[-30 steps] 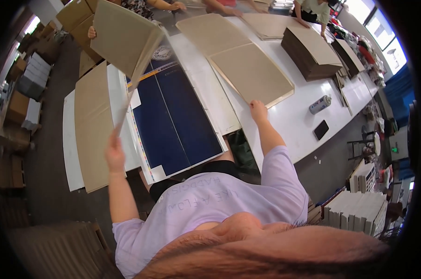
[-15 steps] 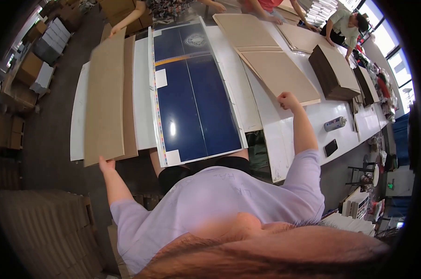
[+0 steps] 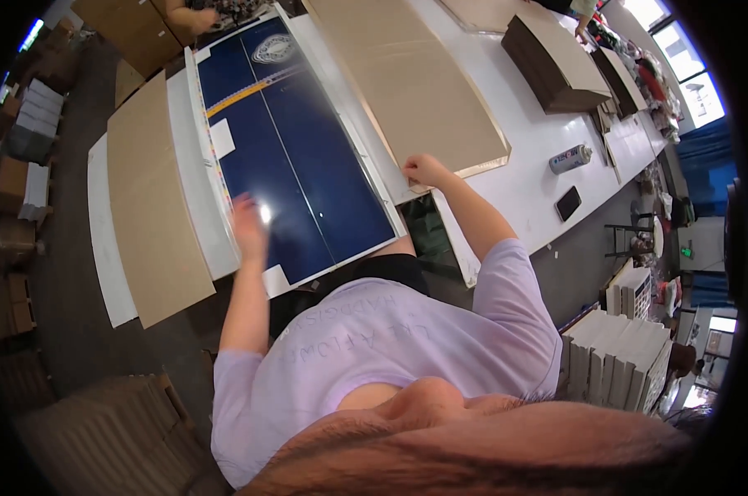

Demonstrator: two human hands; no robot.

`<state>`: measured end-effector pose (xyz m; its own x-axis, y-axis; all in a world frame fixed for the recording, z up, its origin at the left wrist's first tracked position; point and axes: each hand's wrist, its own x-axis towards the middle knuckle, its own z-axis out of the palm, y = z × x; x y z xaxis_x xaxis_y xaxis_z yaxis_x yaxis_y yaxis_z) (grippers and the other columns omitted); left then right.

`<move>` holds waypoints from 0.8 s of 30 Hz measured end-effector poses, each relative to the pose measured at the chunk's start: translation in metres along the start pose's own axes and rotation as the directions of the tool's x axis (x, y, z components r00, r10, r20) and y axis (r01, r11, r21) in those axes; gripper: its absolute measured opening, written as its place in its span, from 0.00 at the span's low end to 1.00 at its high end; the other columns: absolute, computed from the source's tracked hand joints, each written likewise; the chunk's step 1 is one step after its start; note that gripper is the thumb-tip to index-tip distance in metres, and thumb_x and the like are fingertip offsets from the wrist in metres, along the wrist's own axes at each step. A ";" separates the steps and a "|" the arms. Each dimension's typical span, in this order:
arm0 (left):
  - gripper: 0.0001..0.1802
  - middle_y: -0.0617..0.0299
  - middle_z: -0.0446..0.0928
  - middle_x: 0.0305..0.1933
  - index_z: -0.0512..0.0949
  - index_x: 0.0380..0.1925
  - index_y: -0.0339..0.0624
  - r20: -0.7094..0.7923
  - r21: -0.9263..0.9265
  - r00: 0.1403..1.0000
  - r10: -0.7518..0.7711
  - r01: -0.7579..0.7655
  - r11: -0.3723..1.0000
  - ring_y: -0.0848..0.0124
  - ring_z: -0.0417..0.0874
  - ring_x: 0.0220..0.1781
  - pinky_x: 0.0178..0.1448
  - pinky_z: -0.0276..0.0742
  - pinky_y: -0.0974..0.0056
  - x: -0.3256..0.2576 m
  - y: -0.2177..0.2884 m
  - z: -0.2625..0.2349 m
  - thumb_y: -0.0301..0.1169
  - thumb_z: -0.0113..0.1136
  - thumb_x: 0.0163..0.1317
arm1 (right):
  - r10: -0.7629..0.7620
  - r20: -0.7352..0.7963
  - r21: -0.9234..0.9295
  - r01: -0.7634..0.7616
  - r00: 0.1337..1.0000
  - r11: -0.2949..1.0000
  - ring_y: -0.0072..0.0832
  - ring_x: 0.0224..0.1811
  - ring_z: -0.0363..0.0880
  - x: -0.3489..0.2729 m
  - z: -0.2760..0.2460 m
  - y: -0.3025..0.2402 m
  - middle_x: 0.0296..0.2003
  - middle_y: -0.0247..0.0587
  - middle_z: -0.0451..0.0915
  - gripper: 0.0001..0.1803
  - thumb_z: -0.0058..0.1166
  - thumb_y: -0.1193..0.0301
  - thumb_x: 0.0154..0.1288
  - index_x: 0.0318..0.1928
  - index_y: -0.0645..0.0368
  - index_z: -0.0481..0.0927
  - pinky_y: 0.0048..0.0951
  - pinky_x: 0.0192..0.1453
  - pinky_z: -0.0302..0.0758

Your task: The person repeatedly places a cardboard sheet onto a blue panel, presses the edges down, and lifts the sheet back up.

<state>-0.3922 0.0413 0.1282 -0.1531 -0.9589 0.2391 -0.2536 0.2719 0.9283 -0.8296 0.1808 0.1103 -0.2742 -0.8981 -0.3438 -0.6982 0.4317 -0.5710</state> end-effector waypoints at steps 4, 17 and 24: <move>0.26 0.51 0.71 0.59 0.65 0.63 0.39 0.778 -0.149 0.617 -0.120 0.367 0.918 0.66 0.76 0.58 0.56 0.77 0.64 -0.035 0.072 0.177 0.25 0.55 0.64 | -0.328 -0.105 -0.409 0.260 0.939 0.875 0.40 0.46 0.79 -0.037 -0.013 -0.013 0.40 0.38 0.81 0.19 0.62 0.61 0.53 0.46 0.51 0.79 0.38 0.49 0.74; 0.28 0.51 0.67 0.62 0.59 0.64 0.39 0.654 -0.054 0.404 -0.640 0.868 0.494 0.62 0.74 0.59 0.61 0.71 0.59 -0.082 0.089 0.297 0.21 0.49 0.63 | -0.472 -0.207 -0.289 0.407 0.857 0.866 0.35 0.42 0.77 -0.046 -0.007 0.033 0.34 0.35 0.79 0.06 0.59 0.65 0.57 0.33 0.52 0.79 0.37 0.48 0.71; 0.10 0.63 0.78 0.42 0.70 0.47 0.43 0.776 -0.205 0.379 -0.505 0.908 0.366 0.72 0.82 0.41 0.41 0.79 0.67 -0.077 0.092 0.313 0.29 0.54 0.67 | -0.182 0.027 0.112 0.178 0.983 0.978 0.39 0.36 0.81 -0.034 -0.042 0.016 0.32 0.44 0.83 0.07 0.57 0.69 0.61 0.36 0.60 0.80 0.35 0.41 0.77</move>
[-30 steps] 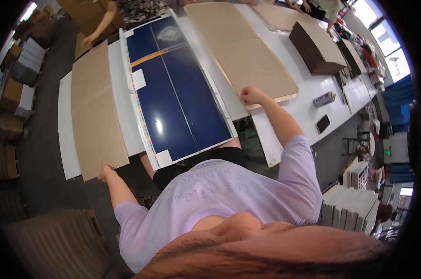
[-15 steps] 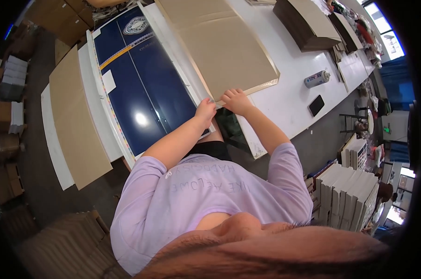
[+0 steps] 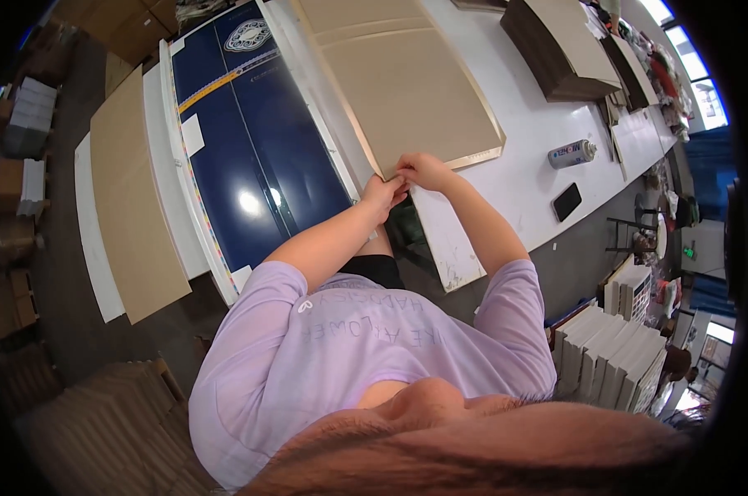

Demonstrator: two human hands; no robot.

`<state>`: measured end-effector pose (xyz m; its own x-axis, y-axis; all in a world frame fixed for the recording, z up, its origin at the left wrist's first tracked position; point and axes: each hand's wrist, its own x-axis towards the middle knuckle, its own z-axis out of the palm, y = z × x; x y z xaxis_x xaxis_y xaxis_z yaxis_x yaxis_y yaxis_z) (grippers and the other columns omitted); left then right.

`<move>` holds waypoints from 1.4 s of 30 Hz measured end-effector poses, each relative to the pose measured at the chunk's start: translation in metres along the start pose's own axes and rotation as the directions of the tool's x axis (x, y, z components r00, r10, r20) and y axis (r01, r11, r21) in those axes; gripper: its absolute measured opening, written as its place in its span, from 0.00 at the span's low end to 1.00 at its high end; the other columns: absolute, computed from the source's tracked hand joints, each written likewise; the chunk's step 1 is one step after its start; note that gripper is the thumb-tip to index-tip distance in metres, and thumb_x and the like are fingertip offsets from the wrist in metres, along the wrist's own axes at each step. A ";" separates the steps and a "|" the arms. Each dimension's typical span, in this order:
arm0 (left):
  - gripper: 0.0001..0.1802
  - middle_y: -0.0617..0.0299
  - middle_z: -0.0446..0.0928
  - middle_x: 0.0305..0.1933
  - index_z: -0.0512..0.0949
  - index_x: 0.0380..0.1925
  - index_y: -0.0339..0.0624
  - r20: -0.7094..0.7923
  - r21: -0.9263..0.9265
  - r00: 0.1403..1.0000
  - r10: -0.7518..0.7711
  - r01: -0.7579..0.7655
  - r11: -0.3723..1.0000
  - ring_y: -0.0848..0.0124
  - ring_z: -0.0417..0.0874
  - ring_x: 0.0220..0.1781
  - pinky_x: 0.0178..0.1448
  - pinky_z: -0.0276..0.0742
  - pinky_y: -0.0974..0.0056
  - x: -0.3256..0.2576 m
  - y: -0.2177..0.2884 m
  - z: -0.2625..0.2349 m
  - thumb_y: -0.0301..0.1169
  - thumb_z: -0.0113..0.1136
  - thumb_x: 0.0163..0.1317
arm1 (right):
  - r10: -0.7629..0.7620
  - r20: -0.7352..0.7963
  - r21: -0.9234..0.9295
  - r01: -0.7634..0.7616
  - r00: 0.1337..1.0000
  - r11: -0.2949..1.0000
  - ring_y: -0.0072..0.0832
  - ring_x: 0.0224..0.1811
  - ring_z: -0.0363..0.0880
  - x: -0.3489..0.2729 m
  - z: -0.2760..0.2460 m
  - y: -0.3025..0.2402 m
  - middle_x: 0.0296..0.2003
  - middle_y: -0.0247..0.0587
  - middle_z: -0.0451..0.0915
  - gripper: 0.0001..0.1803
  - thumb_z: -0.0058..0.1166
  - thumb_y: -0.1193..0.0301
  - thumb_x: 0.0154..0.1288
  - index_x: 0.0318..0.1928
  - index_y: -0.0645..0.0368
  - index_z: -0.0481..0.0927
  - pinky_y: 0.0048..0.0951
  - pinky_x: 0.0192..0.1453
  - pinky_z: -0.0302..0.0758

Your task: The person repeatedly places a cardboard sheet onto a blue panel, presses the edges down, and lifts the sheet back up.

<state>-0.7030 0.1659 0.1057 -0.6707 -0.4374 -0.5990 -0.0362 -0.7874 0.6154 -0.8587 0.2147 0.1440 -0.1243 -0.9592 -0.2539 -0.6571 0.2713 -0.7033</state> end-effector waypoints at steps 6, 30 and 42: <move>0.10 0.59 0.78 0.42 0.69 0.47 0.40 -0.113 -0.010 0.993 0.027 -0.028 1.000 0.69 0.83 0.41 0.41 0.80 0.66 -0.003 0.002 0.002 0.27 0.51 0.68 | -0.037 0.024 -0.015 0.038 0.999 0.999 0.39 0.35 0.81 0.000 -0.011 -0.019 0.31 0.45 0.82 0.07 0.57 0.70 0.61 0.36 0.60 0.80 0.35 0.40 0.76; 0.16 0.52 0.79 0.45 0.72 0.50 0.40 -0.046 -0.068 0.999 0.011 -0.014 0.998 0.59 0.83 0.44 0.48 0.82 0.54 -0.007 0.156 0.027 0.36 0.53 0.67 | -0.576 -0.777 -0.561 0.136 0.254 0.817 0.36 0.53 0.73 -0.032 0.005 -0.091 0.47 0.37 0.76 0.10 0.57 0.70 0.58 0.42 0.49 0.78 0.41 0.58 0.67; 0.17 0.56 0.78 0.43 0.72 0.47 0.39 0.078 0.043 0.929 0.361 -0.365 0.930 0.60 0.83 0.41 0.41 0.86 0.52 -0.071 0.221 0.094 0.18 0.55 0.56 | 0.187 -0.426 -0.496 -0.401 0.885 0.770 0.42 0.69 0.60 0.015 0.068 0.026 0.66 0.44 0.63 0.32 0.51 0.51 0.64 0.65 0.50 0.65 0.48 0.67 0.64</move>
<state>-0.7329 0.0639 0.3323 -0.6940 -0.6569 -0.2947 0.1793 -0.5541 0.8129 -0.8269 0.2124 0.0764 -0.5494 -0.8323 -0.0737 -0.8249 0.5543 -0.1108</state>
